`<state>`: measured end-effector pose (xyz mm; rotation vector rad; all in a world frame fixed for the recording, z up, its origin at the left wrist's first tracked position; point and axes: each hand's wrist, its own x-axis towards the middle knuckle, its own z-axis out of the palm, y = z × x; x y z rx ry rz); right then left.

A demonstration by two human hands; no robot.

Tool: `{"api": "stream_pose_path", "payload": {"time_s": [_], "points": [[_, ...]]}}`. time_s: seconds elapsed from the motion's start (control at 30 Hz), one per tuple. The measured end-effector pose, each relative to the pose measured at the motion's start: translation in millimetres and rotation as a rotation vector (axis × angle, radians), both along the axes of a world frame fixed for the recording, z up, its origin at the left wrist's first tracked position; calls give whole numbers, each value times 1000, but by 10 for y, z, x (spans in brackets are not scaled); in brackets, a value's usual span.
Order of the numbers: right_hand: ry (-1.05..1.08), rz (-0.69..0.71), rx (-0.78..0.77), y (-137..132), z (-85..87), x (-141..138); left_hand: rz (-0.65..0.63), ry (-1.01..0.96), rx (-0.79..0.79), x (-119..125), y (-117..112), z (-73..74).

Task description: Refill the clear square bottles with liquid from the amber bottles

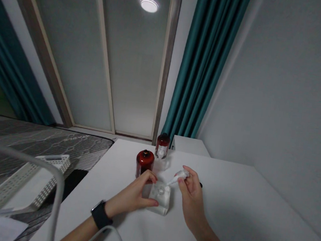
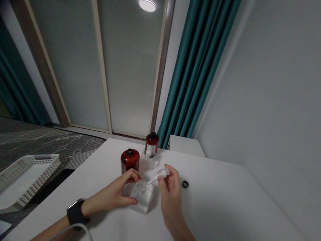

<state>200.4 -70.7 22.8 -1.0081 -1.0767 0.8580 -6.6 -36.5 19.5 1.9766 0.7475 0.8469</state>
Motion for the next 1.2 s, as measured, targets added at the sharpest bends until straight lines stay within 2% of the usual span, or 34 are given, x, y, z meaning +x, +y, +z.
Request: {"api": "stream_pose_path", "payload": {"time_s": [0.13, 0.27, 0.53, 0.67, 1.2], "points": [[-13, 22, 42, -3, -13, -10, 1, -7, 3, -6, 14, -26], [-13, 11, -4, -12, 6, -13, 0, -10, 12, -12, 17, -35], [40, 87, -78, -5, 12, -14, 1, 17, 12, -10, -3, -16], [54, 66, -93, 5, 9, 2, 2, 28, 20, -16, -4, -19], [16, 133, -41, 7, -7, 29, 3, 29, 1, -8, -5, -2]]}}
